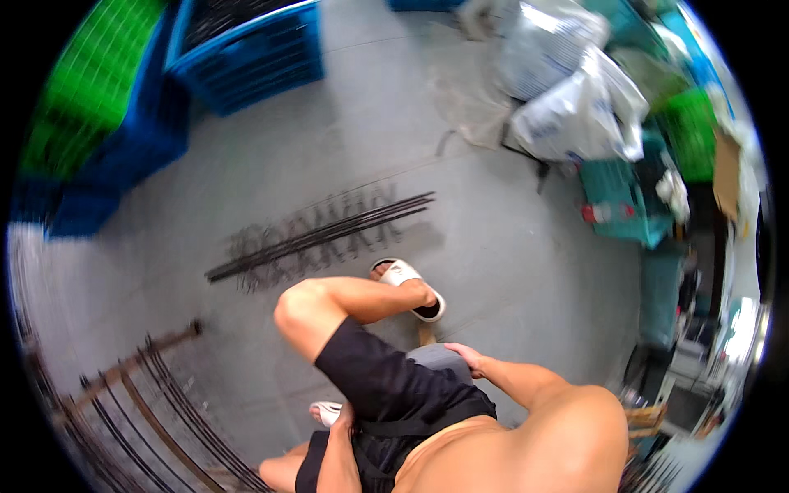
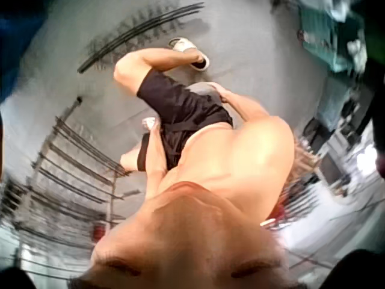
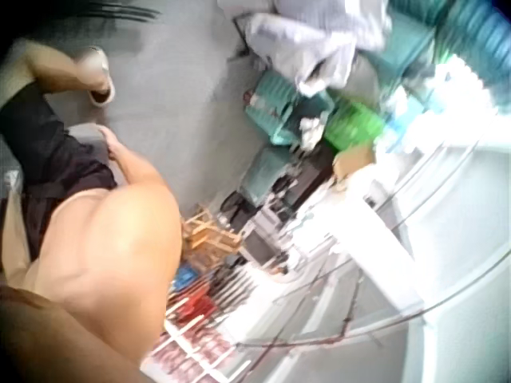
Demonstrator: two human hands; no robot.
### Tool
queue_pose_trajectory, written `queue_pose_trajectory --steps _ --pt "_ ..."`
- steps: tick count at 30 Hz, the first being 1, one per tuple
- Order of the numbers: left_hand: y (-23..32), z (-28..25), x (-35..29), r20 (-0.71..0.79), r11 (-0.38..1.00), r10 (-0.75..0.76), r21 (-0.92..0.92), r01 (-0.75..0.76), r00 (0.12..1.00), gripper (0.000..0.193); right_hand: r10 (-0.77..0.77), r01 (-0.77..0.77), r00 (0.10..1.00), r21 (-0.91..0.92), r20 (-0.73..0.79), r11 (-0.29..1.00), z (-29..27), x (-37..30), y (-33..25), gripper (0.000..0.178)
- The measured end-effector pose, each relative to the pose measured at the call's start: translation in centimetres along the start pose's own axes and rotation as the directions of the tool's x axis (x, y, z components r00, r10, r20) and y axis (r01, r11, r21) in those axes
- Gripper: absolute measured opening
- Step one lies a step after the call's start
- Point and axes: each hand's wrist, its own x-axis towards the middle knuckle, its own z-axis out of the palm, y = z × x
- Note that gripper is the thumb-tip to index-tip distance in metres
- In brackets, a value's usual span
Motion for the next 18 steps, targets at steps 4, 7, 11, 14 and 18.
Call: queue_pose_trajectory --steps 4,7,11,14,18 --pt "0.5 6.1 1.3 0.196 0.997 -0.029 0.074 0.015 0.98 0.062 -0.007 0.003 0.99 -0.026 -0.139 1.0 -3.6 -2.0 -1.8 0.046" --pt "2.0 10.9 2.4 0.359 0.985 0.009 0.157 -0.07 0.933 0.065 0.045 -0.059 0.969 -0.053 -0.243 0.997 -5.5 -4.6 -4.1 0.045" --pt "3.5 17.6 3.2 0.43 0.986 0.116 0.06 -0.156 0.896 0.069 -0.008 -0.081 0.935 -0.236 -0.354 0.968 -10.7 -1.0 -7.8 0.038" --pt "4.9 20.0 2.9 0.336 0.987 0.16 -0.074 -0.144 0.928 0.07 -0.186 -0.12 0.885 -0.594 -0.428 0.795 -9.8 -0.2 -11.9 0.036" --pt "7.3 7.2 -5.9 -0.027 0.983 0.173 0.074 -0.17 0.985 0.047 -0.638 -0.13 0.75 -0.985 -0.173 0.113 -7.4 0.0 -20.1 0.034"
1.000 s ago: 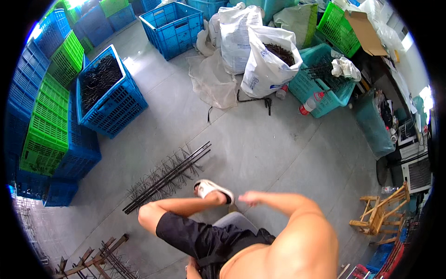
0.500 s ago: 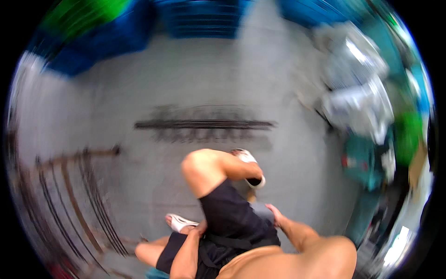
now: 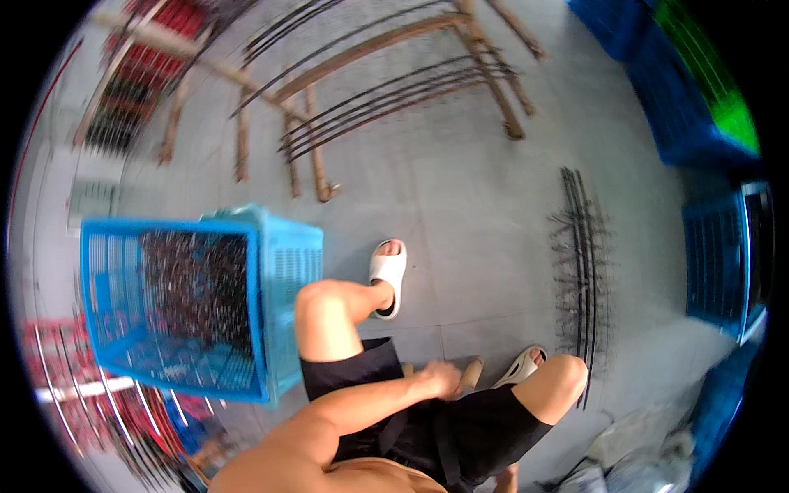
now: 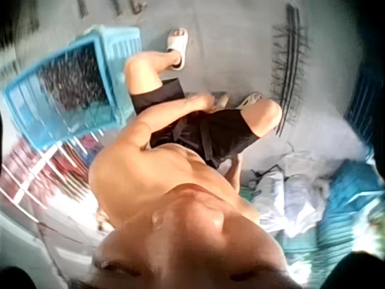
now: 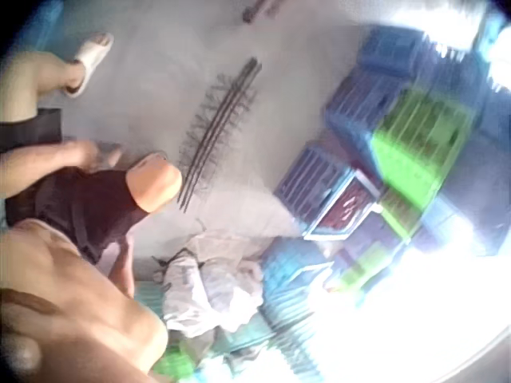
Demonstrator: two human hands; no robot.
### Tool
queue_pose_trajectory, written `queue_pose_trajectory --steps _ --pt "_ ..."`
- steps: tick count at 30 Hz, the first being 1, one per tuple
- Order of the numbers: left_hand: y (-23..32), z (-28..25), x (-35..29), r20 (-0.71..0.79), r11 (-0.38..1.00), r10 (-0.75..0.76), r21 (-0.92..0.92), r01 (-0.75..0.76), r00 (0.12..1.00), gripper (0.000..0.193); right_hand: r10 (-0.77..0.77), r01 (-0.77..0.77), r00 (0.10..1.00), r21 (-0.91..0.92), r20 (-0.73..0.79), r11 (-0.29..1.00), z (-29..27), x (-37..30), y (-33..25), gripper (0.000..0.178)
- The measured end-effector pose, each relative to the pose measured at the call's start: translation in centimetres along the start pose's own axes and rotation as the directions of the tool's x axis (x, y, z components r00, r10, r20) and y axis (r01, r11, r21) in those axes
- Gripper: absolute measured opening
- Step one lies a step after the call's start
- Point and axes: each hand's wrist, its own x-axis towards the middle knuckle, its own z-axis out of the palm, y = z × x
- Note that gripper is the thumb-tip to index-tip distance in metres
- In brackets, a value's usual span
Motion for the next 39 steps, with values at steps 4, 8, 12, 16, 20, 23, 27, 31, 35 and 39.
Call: queue_pose_trajectory --steps 4,8,12,16,20,23,27,31,35,39 --pt "-7.0 -12.2 -13.5 -0.682 0.658 -0.29 -0.652 -0.378 0.672 0.031 -0.761 0.651 0.565 -0.395 -0.319 0.648 -5.6 8.7 -19.1 0.025" --pt "-24.2 -18.4 -21.9 -0.866 0.904 -0.428 -0.407 -0.131 -0.258 0.018 -0.963 0.963 0.269 0.032 -0.005 0.268 2.4 -8.4 -51.1 0.039" --pt "-39.2 -22.9 -23.4 -0.723 0.71 -0.364 -0.623 0.327 -0.588 0.033 -0.982 0.889 -0.128 -0.424 0.137 -0.174 16.0 -24.2 -71.6 0.039" --pt "-43.5 -26.8 -21.4 -0.559 0.483 -0.729 -0.829 0.282 -0.395 0.043 -0.861 0.658 -0.503 -0.681 -0.081 -0.321 24.9 -26.2 -82.8 0.055" --pt "-44.4 -26.8 -21.3 -0.623 0.505 -0.758 -0.748 0.431 -0.193 0.046 -0.988 0.69 -0.134 -0.709 0.074 -0.147 27.1 -24.9 -86.6 0.043" --pt "-44.9 -25.2 -21.6 -0.705 0.54 -0.703 -0.614 0.576 -0.092 0.044 -0.97 0.664 -0.222 -0.713 0.103 -0.228 27.9 -25.0 -86.9 0.037" --pt "-42.5 -25.1 -21.1 -0.788 0.6 -0.615 -0.445 0.665 0.027 0.039 -0.957 0.664 -0.262 -0.697 0.121 -0.27 25.2 -21.8 -89.5 0.04" --pt "-39.0 -23.8 -20.6 -0.82 0.563 -0.569 -0.332 0.756 0.064 0.037 -0.944 0.677 -0.311 -0.67 0.113 -0.303 21.4 -19.0 -88.5 0.04" --pt "-35.5 -20.7 -21.4 -0.842 0.533 -0.538 -0.297 0.792 0.046 0.039 -0.959 0.689 -0.261 -0.675 0.108 -0.263 18.2 -18.2 -84.2 0.04" --pt "-33.3 -17.5 -21.1 -0.899 0.543 -0.435 -0.313 0.779 -0.058 0.041 -0.961 0.725 -0.268 -0.643 0.067 -0.247 14.6 -17.6 -79.2 0.039"
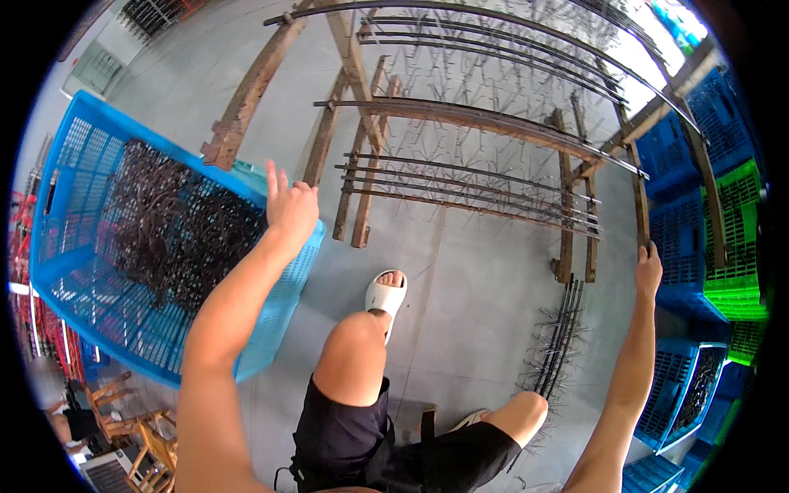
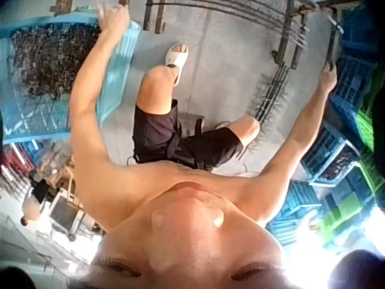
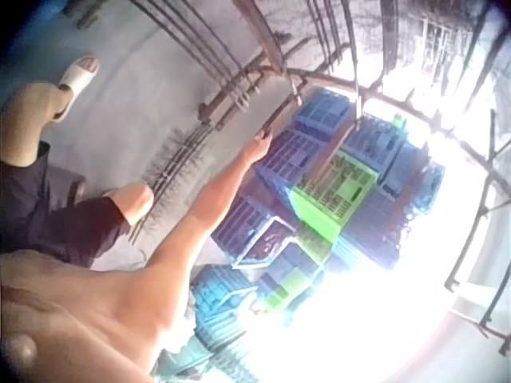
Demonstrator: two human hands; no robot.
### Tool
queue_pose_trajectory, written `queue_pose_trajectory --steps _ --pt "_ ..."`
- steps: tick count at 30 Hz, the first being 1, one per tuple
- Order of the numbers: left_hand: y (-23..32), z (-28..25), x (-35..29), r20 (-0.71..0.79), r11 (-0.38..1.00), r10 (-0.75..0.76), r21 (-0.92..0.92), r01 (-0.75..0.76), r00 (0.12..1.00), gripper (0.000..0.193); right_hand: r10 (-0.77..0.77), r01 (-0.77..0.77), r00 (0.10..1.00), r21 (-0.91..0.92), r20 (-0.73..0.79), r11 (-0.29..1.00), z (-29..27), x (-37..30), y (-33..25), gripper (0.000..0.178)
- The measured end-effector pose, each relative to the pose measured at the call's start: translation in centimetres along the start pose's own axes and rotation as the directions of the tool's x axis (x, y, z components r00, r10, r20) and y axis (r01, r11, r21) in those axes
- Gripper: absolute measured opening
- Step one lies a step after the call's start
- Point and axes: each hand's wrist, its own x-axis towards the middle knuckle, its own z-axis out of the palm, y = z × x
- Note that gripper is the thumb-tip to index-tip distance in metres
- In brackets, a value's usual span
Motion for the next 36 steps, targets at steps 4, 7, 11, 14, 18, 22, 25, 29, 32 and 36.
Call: queue_pose_trajectory --steps 4,7,11,14,18,22,25,29,32,36 --pt "0.2 -0.1 -3.4 -0.279 0.996 -0.09 -0.01 0.09 0.956 0.04 0.042 -0.039 0.998 0.065 -0.037 0.997 -3.4 -5.6 1.7 0.04" --pt "-0.5 -1.0 -5.7 -0.213 0.984 -0.133 -0.142 0.104 0.968 0.04 0.053 -0.049 0.996 0.054 -0.074 0.997 -3.9 -7.9 2.7 0.04" --pt "-2.6 0.7 -9.1 -0.326 0.974 -0.159 -0.205 0.095 0.932 0.047 0.112 -0.114 0.993 0.045 0.042 0.992 -3.3 -9.9 -0.3 0.041" --pt "-1.4 0.0 -11.3 -0.345 0.894 -0.272 -0.437 0.103 0.898 0.058 -0.01 0.012 0.993 0.018 -0.116 1.0 -2.0 -8.8 3.9 0.039" --pt "-0.1 -3.5 -17.4 -0.505 0.76 -0.199 -0.621 -0.193 0.84 0.021 0.193 -0.173 0.977 0.201 -0.088 0.964 -9.4 -12.8 2.2 0.032" --pt "0.5 -3.8 -23.4 -0.169 0.368 -0.135 -0.924 -0.109 0.976 0.03 0.164 -0.162 0.986 0.118 -0.005 0.98 -15.6 -27.4 -0.7 0.017" --pt "4.4 -6.3 -23.5 -0.303 0.26 0.137 -0.908 -0.329 0.943 0.031 0.414 -0.355 0.891 0.28 -0.188 0.892 -15.8 -45.6 5.7 0.023" --pt "11.2 -17.5 -32.0 -0.48 0.0 0.449 -0.843 -0.538 0.753 0.031 0.882 -0.868 0.427 0.182 -0.2 0.461 -20.6 -77.7 18.0 0.025" --pt "13.8 -25.5 -31.2 -0.36 0.058 0.677 -0.844 -0.533 0.643 0.029 0.862 -0.997 -0.022 0.078 -0.507 0.02 -28.8 -91.0 15.2 0.024" --pt "19.5 -26.6 -32.8 -0.494 -0.279 0.799 -0.81 -0.515 0.344 0.023 0.679 -0.939 -0.328 0.302 -0.657 -0.162 -40.3 -99.7 15.5 0.026"
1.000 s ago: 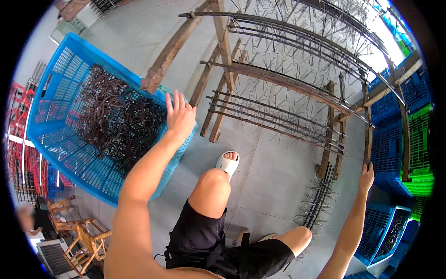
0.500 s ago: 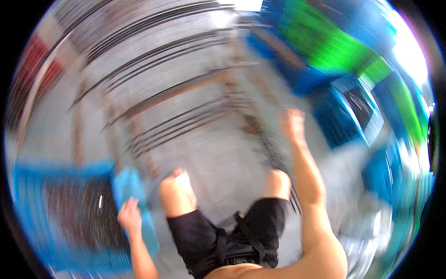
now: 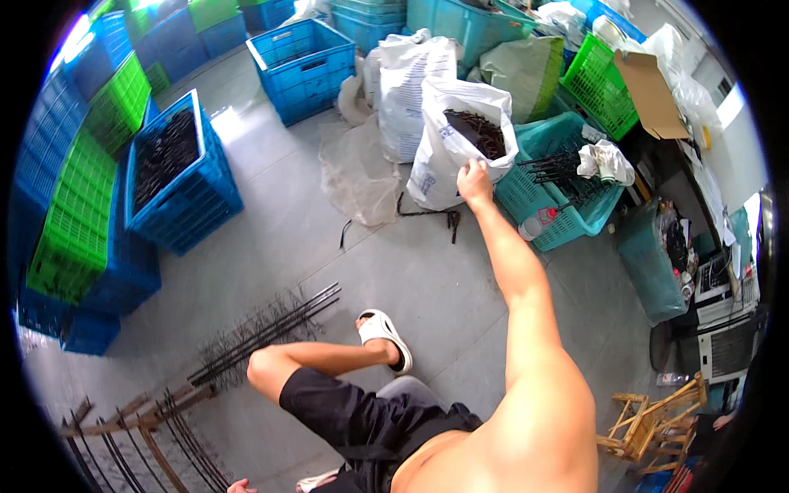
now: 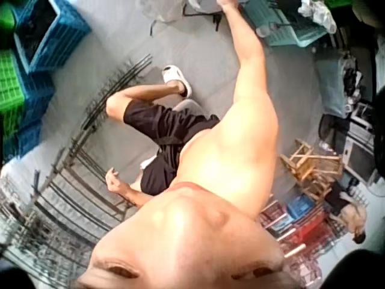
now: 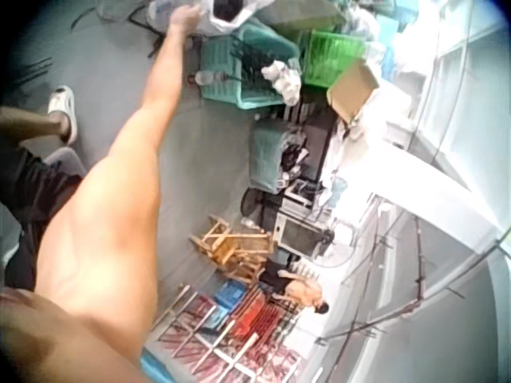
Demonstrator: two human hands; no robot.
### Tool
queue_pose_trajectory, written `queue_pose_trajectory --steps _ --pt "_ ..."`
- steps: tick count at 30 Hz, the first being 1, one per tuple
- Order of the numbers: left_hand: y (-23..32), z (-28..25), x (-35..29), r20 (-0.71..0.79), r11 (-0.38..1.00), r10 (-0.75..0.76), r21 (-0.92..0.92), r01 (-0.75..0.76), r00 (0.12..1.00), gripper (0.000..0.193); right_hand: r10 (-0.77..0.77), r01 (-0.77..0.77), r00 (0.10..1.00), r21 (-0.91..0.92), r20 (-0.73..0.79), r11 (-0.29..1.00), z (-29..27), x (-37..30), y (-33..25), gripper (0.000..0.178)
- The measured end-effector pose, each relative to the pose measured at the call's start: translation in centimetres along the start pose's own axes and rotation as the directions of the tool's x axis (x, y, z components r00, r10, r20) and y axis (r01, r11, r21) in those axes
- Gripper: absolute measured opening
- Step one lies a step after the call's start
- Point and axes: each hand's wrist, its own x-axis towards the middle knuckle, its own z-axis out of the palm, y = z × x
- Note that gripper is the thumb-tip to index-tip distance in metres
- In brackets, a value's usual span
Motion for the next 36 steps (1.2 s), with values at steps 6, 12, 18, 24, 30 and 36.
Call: queue_pose_trajectory --steps 6,12,18,24,30,36 --pt "-11.7 3.8 10.4 0.312 0.981 -0.196 0.049 0.19 0.93 0.023 0.048 -0.029 0.991 0.151 -0.125 0.988 5.4 14.0 5.1 0.048" --pt "-12.3 8.1 13.1 0.462 0.788 -0.27 0.611 -0.083 0.845 0.032 0.14 -0.13 0.977 -0.07 0.16 0.989 8.2 21.1 6.8 0.052" --pt "-14.2 7.8 11.5 0.31 0.664 -0.709 0.594 0.453 0.633 0.033 0.068 0.029 0.924 -0.247 0.377 0.969 13.2 21.9 6.6 0.064" --pt "-11.5 8.9 12.5 0.293 0.655 -0.735 0.541 0.528 0.612 0.033 0.059 -0.02 0.992 -0.327 0.112 0.945 13.2 21.6 8.3 0.074" --pt "-10.5 8.4 12.6 0.271 0.639 -0.75 0.532 0.556 0.603 0.033 0.175 -0.141 0.982 -0.343 0.07 0.929 12.7 19.6 8.0 0.086" --pt "-10.1 8.7 12.4 0.247 0.641 -0.749 0.506 0.577 0.615 0.033 0.205 -0.216 0.976 -0.34 -0.068 0.915 13.5 18.1 8.2 0.089"
